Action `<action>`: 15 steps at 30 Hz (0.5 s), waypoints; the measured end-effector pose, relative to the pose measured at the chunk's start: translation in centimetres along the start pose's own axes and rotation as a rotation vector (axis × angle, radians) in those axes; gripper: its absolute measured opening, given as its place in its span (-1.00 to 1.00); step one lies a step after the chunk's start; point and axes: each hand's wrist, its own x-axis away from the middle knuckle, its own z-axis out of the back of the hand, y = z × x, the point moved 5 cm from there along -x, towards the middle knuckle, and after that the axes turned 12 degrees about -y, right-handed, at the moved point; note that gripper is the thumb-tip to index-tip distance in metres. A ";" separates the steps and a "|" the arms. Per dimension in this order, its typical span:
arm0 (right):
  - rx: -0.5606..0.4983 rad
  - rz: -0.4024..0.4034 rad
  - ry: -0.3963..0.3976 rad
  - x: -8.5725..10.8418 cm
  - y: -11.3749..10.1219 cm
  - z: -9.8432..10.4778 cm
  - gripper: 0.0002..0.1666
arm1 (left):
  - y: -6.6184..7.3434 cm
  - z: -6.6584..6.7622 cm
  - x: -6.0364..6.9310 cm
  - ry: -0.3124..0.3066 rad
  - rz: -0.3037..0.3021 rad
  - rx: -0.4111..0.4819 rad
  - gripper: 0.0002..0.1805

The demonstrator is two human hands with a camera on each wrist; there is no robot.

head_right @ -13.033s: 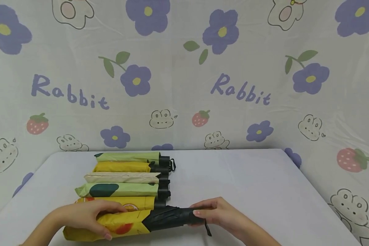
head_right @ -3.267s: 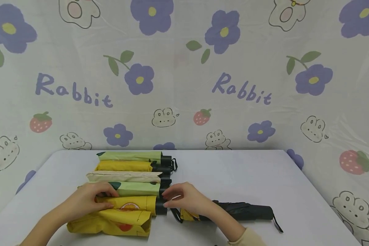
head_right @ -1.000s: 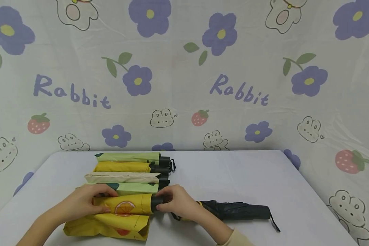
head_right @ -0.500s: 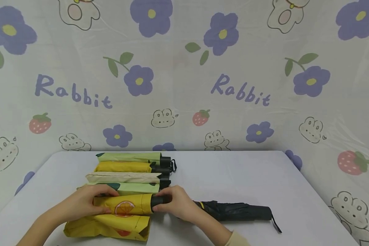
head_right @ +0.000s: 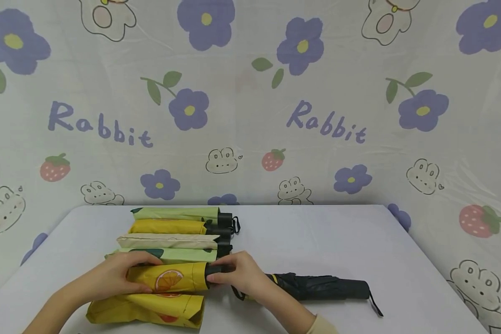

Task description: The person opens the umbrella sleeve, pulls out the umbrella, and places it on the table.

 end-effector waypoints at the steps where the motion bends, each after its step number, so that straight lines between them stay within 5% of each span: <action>1: -0.007 -0.015 0.004 0.0 0.1 0.0 -0.53 | 0.0 0.0 0.0 -0.001 0.001 -0.003 -0.45; 15: -0.059 -0.109 0.012 0.4 0.5 0.1 -0.49 | -0.2 -0.6 0.1 -0.042 -0.012 0.031 -0.37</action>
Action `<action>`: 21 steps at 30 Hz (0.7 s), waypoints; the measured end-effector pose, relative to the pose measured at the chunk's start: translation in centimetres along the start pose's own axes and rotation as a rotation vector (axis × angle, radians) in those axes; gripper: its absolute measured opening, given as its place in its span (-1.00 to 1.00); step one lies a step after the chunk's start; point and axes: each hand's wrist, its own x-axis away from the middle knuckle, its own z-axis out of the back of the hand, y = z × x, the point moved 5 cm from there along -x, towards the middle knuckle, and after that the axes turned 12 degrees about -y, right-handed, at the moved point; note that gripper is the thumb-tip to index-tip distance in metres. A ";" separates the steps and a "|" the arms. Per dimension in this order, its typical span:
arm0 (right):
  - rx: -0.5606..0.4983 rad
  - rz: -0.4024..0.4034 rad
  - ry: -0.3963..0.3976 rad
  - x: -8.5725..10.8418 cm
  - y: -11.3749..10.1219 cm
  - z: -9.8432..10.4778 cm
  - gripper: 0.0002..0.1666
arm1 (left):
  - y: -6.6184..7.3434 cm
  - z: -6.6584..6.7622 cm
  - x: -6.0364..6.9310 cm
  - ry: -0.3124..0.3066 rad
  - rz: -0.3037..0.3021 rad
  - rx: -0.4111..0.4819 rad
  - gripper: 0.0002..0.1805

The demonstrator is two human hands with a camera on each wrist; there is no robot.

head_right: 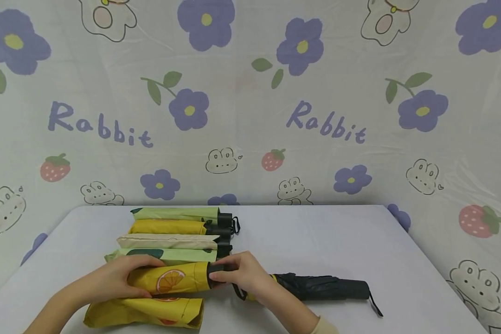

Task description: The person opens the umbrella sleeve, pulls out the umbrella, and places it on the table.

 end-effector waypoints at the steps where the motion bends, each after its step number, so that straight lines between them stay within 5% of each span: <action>1: -0.005 0.001 -0.004 0.0 0.0 0.0 -0.49 | 0.0 0.0 0.0 -0.005 -0.004 0.004 -0.37; 21: -0.078 0.003 -0.034 0.6 0.2 1.0 -0.45 | 0.3 -0.1 -0.2 -0.045 -0.012 0.045 -0.41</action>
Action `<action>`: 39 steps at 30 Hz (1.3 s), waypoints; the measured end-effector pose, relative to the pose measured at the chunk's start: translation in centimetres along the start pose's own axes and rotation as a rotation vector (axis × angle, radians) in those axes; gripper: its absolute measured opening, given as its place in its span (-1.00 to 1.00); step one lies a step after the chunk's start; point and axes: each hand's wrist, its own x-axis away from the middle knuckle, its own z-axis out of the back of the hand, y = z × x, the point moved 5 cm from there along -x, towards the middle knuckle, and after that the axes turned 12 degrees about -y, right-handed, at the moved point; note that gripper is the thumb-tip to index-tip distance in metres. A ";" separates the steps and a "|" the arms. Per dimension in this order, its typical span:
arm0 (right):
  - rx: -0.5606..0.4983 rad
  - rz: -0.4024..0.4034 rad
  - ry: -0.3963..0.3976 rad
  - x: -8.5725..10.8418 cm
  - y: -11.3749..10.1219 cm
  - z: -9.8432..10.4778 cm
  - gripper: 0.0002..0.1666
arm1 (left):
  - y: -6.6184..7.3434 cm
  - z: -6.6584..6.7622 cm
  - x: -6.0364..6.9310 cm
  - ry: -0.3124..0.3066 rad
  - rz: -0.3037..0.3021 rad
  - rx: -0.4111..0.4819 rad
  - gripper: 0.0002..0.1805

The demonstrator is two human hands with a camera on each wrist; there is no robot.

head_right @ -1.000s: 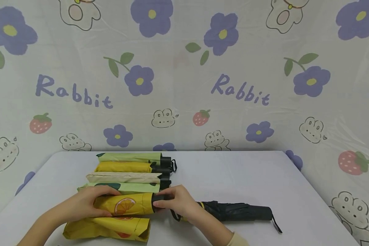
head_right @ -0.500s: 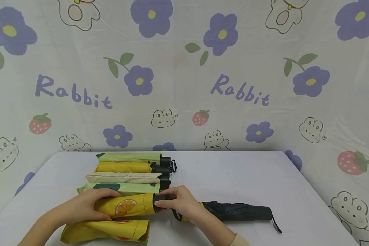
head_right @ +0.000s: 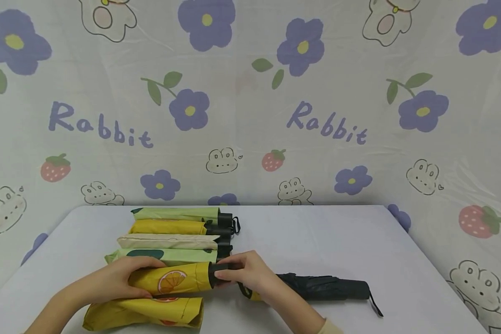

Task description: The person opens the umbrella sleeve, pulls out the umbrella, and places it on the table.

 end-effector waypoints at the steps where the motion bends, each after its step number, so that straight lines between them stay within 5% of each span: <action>1: -0.010 0.006 -0.006 0.1 0.0 0.1 -0.44 | 0.0 0.0 0.0 0.000 -0.001 0.001 -0.41; 39: 0.022 0.029 -0.011 2.3 0.6 3.0 -0.41 | -0.3 -0.2 -0.2 -0.013 -0.019 0.024 -0.40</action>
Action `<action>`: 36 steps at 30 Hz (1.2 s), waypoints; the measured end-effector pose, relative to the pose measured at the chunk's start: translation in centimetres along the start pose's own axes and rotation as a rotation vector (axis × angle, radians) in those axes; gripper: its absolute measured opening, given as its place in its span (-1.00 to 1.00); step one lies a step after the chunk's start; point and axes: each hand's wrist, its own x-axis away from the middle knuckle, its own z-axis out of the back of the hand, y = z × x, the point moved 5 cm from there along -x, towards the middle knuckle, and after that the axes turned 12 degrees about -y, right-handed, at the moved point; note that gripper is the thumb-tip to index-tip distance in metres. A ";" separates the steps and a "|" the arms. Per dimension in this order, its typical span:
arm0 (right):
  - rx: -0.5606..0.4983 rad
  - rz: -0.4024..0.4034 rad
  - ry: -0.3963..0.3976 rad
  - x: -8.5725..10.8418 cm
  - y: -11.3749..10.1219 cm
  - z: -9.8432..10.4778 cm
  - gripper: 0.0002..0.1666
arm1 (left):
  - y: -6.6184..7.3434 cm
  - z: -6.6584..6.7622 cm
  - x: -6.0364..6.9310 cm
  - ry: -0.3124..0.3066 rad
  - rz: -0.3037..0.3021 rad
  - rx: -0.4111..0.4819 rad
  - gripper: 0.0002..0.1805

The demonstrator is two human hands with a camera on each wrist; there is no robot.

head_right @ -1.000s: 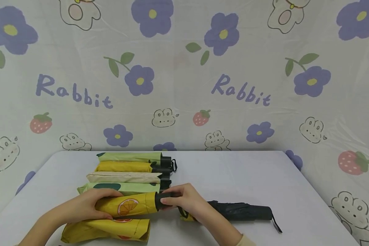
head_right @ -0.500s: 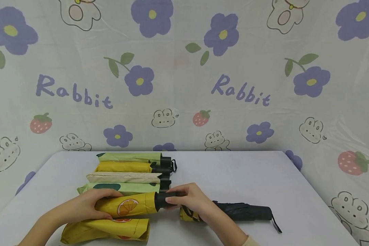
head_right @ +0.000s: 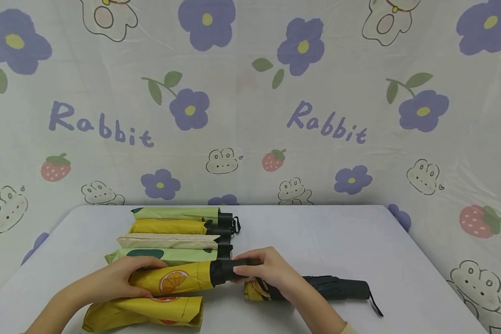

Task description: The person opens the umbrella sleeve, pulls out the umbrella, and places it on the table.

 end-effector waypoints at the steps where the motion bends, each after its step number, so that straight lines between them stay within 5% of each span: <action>1: -0.001 -0.002 0.002 0.1 0.0 0.1 -0.41 | 0.0 0.0 0.0 -0.001 0.001 0.003 -0.39; 36: -0.043 0.064 -0.041 3.8 1.7 4.2 -0.38 | -0.1 -0.1 0.0 -0.007 -0.040 -0.003 -0.44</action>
